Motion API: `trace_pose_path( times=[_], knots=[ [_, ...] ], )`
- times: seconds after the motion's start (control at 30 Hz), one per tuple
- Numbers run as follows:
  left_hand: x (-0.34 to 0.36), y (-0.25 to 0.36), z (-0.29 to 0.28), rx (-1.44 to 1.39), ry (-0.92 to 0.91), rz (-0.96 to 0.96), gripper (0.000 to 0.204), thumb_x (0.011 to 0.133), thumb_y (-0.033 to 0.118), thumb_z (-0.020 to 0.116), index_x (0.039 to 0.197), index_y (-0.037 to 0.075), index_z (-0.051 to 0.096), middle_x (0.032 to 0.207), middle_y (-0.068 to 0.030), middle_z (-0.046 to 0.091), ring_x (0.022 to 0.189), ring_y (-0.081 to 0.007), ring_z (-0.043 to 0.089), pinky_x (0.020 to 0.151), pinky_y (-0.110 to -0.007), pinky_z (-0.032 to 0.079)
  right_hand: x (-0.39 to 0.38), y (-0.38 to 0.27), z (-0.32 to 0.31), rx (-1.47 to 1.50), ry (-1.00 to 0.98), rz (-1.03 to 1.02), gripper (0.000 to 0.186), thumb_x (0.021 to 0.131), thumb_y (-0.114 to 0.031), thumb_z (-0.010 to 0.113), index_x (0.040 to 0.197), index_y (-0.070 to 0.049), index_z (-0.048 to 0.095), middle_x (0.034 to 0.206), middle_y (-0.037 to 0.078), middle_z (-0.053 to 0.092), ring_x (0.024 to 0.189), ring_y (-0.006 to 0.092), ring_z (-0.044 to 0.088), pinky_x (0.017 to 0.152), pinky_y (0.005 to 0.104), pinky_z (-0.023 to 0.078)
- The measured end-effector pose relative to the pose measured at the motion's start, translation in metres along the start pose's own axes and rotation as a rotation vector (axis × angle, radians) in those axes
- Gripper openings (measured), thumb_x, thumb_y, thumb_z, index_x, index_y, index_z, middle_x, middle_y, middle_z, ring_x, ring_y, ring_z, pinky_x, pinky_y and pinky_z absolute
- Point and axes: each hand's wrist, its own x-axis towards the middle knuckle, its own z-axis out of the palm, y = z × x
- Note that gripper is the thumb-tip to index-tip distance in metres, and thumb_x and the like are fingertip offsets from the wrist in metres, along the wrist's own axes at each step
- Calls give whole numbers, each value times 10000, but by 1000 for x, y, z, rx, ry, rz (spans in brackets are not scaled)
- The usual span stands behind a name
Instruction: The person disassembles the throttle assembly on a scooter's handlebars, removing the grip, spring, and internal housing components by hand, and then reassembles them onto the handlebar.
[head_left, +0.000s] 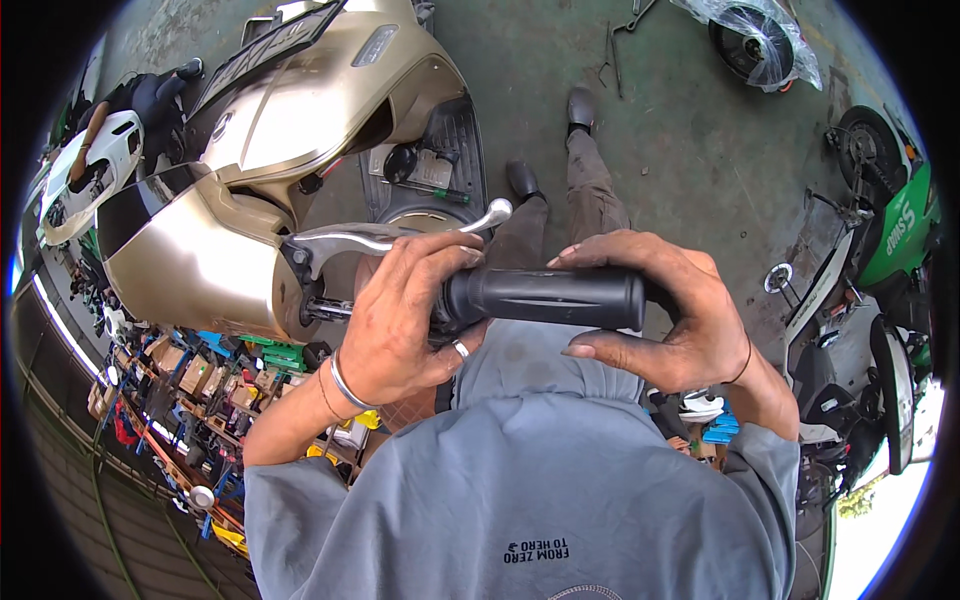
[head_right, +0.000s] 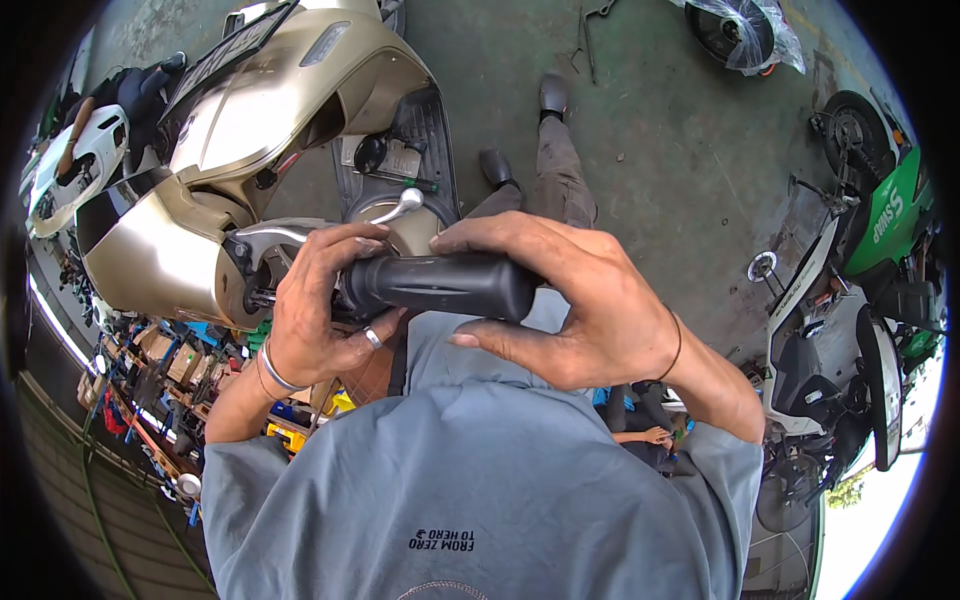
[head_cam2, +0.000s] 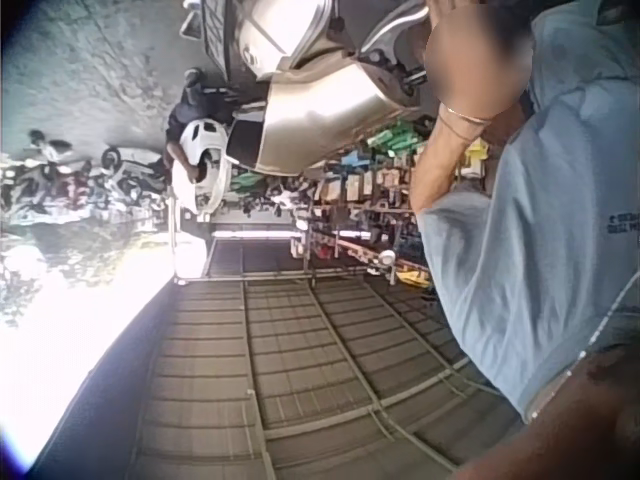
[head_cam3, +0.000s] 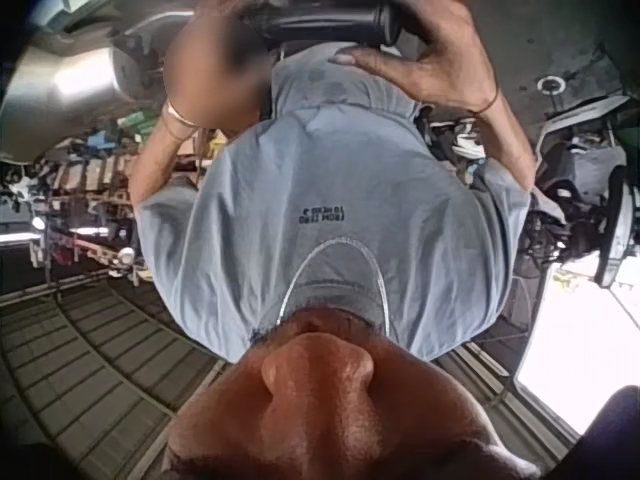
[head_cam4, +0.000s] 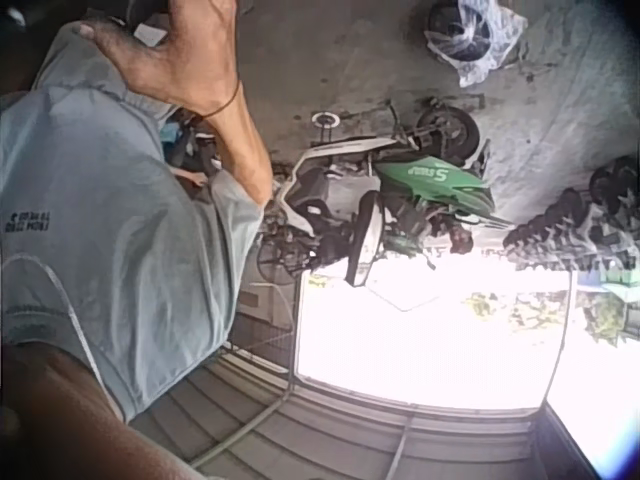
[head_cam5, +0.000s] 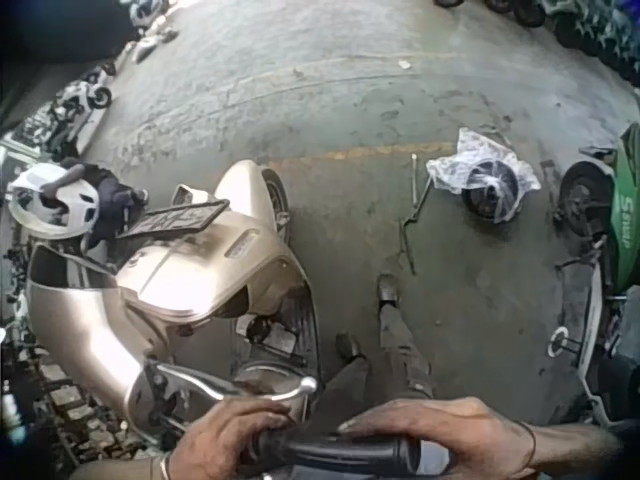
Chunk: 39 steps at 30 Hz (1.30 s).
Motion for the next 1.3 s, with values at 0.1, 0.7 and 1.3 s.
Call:
trace_pose_path(
  times=[0.1,0.7,1.3],
  knots=[
    [-6,9,0,-11,52,-77,661,632,10,773,1251,41,543,1215,-172,593,1108,-370,595,946,-429,497,-1,-7,26,245,130,28,566,693,-67,881,1162,52,587,1119,231,661,1058,318,672,887,413,570],
    [-24,-7,20,-251,299,-152,767,691,66,875,1335,-5,465,1236,-190,636,1135,-304,641,964,-383,522,-13,8,15,113,170,109,396,741,-37,766,1101,-5,602,1114,164,634,1007,211,622,834,341,515],
    [-44,-5,33,-688,719,-119,338,844,-49,702,1154,-56,567,971,-185,685,890,-257,697,777,-370,596,15,86,80,-378,-427,579,472,781,-129,656,1204,9,498,1108,225,562,987,437,609,860,484,483]
  ],
)
